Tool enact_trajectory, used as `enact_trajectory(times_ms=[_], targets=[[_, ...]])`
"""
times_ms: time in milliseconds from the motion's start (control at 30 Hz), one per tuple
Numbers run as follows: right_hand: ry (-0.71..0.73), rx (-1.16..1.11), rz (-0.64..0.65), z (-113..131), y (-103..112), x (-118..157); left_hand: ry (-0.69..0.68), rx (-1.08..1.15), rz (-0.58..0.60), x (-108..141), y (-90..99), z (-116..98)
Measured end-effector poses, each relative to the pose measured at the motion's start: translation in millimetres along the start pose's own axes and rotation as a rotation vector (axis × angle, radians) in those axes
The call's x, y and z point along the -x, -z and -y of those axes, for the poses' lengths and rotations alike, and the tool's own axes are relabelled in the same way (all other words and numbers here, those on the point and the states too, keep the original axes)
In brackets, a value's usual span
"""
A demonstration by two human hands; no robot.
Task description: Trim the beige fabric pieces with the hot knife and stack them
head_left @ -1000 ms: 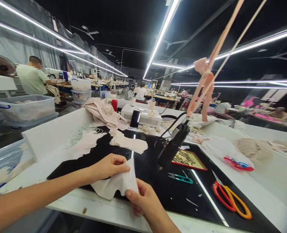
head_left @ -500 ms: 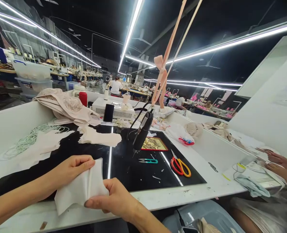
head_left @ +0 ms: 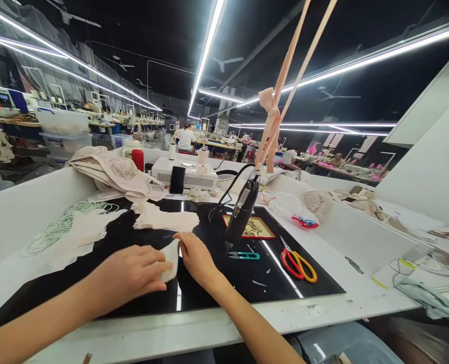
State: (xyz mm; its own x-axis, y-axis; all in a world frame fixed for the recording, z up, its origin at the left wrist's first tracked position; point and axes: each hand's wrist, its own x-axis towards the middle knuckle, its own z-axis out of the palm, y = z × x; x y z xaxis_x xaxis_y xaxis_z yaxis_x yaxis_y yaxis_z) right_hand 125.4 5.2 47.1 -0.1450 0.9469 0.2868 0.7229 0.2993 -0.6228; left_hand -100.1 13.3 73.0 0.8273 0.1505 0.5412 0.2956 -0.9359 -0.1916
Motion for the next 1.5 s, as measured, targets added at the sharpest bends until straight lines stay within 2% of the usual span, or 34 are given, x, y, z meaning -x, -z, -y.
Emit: enact_trajectory(times_ms=[133,300,500,667,867,1067,1133,1167,1233,1300,1367,1400,1433,1500], targets=[[0.024,0.265,0.060,-14.2,-7.2,-4.6,0.048,0.062,0.090,13.5,-34.1,-19.4],[0.026,0.533,0.002,-16.3,-6.2,-5.6,0.117,0.143,0.147,17.0,-47.7,-24.3],[0.214,0.687,0.048,-12.0,-15.1,8.5,0.119,0.163,0.126,16.8,-51.8,-27.0],[0.239,0.799,0.018,-16.8,-18.9,13.8,0.152,0.223,0.140,17.7,-46.6,-30.2],[0.295,0.825,-0.049,-16.2,-11.5,19.2,0.173,0.260,0.165,19.8,-42.3,-34.8],[0.412,0.798,-0.084,1.0,1.5,40.4,0.164,0.237,0.165,27.3,-46.1,-31.6],[0.505,0.760,-0.207,8.3,10.9,45.7,0.142,0.206,0.150,30.2,-51.4,-28.2],[0.571,0.732,-0.316,12.1,17.5,47.4,0.127,0.193,0.137,30.8,-53.5,-27.1],[0.688,0.674,-0.604,19.2,34.3,49.2,0.101,0.180,0.113,29.8,-55.4,-27.0],[0.717,0.633,-0.884,23.3,53.6,49.4,0.084,0.180,0.089,26.0,-54.5,-28.6],[0.653,0.584,-1.094,22.7,70.6,48.8,0.072,0.176,0.069,21.1,-52.4,-30.7],[0.586,0.535,-1.152,20.7,76.9,48.5,0.058,0.168,0.054,18.7,-51.5,-31.4],[0.496,0.464,-1.174,17.9,81.5,48.1,0.038,0.158,0.039,16.8,-50.8,-31.8],[0.281,0.270,-1.124,11.3,85.6,46.7,-0.005,0.135,0.013,14.1,-50.2,-31.8]])
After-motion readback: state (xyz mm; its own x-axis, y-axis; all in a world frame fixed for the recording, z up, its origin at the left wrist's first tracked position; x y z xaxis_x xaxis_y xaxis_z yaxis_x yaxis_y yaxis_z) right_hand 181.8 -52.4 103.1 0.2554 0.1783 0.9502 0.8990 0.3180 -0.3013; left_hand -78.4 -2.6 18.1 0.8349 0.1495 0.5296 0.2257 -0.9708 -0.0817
